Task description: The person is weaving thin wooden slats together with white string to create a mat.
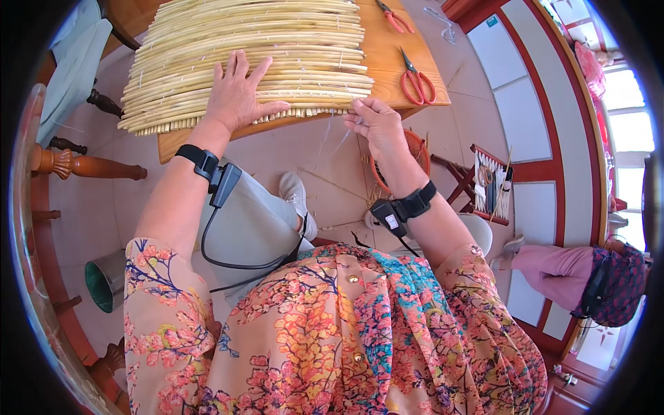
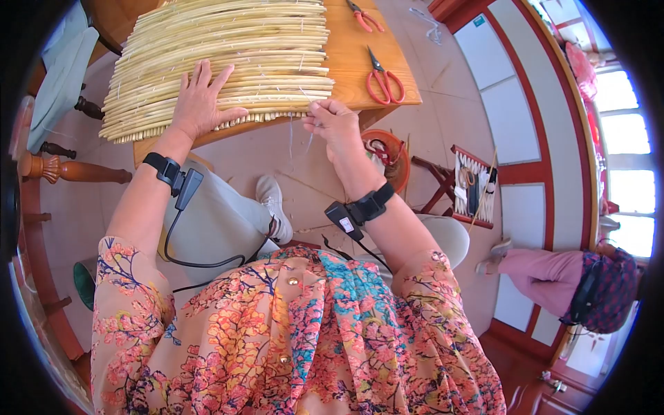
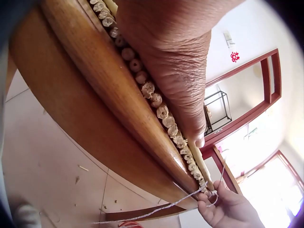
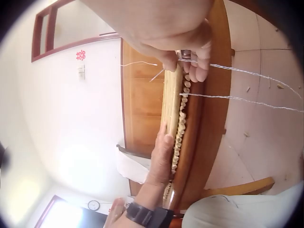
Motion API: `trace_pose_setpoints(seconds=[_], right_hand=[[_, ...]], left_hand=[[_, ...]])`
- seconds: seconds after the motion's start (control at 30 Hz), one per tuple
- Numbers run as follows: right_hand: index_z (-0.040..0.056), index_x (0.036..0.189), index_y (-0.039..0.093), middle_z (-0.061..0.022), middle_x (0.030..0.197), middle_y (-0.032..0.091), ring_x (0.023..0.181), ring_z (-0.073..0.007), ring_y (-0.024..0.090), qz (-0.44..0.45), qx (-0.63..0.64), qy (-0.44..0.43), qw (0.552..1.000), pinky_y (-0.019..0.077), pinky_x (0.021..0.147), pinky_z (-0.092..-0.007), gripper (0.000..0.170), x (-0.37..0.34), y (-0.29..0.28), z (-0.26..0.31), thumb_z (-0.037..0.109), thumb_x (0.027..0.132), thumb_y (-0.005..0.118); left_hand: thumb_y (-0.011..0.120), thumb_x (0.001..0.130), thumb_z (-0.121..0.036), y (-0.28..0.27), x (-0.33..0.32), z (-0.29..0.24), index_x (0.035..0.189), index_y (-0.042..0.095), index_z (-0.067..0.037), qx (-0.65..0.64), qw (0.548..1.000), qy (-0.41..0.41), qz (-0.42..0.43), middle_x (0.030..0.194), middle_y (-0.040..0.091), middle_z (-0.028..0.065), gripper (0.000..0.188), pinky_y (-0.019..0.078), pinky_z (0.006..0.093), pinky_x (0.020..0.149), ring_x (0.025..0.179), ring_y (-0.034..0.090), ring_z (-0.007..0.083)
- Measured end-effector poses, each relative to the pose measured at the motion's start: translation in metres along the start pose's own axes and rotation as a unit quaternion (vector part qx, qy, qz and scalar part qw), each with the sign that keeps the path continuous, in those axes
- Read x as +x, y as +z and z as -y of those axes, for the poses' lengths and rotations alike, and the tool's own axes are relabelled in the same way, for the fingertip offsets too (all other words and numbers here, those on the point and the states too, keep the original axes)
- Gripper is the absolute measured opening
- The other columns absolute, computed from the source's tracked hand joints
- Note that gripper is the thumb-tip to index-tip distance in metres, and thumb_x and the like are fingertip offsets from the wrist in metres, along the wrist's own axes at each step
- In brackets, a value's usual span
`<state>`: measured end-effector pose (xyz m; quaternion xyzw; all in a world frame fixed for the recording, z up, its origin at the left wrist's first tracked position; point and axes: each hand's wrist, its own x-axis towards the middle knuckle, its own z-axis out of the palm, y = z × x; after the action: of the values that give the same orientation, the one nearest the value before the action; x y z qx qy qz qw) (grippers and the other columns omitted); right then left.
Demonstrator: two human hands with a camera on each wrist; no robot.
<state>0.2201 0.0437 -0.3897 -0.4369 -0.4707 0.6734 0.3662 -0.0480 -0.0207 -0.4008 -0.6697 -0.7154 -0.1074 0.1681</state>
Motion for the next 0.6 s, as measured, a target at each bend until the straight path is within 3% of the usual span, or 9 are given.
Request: trace_pose_setpoints(seconds=[0.07,0.13,0.6], right_hand=[[-0.0004,0.099,0.059,-0.0081,0.088,0.062,0.082,-0.0189,0.063,-0.009,0.0,-0.02,1.0,0.0543,0.075,-0.0311,0.016,0.001,0.002,-0.005,0.014,0.09,0.06],[-0.0012,0.095,0.062,-0.0071,0.082,0.062,0.073,-0.0164,0.062,-0.017,0.037,-0.049,0.998,0.0538,0.066,-0.0283,0.016,0.0,0.002,-0.007,0.012,0.087,0.064],[-0.0003,0.095,0.062,-0.0077,0.081,0.063,0.068,-0.0155,0.062,-0.014,0.027,-0.013,0.999,0.0532,0.066,-0.0275,0.014,-0.014,-0.013,0.013,0.012,0.088,0.063]], left_hand=[[0.042,0.066,-0.085,0.0,0.001,0.001,0.141,0.038,-0.019,0.0,1.0,0.003,0.001,0.139,0.034,0.03,0.1,0.0217,0.057,0.107,0.133,0.028,0.0422],[0.043,0.066,-0.085,-0.001,0.0,0.0,0.14,0.039,-0.018,-0.003,1.0,0.004,-0.005,0.139,0.034,0.0298,0.1,0.0217,0.0568,0.107,0.132,0.028,0.0424],[0.051,0.068,-0.079,-0.02,-0.003,-0.016,0.14,0.038,-0.019,-0.019,1.0,0.008,0.012,0.138,0.034,0.0299,0.095,0.0236,0.0565,0.105,0.131,0.029,0.0423]])
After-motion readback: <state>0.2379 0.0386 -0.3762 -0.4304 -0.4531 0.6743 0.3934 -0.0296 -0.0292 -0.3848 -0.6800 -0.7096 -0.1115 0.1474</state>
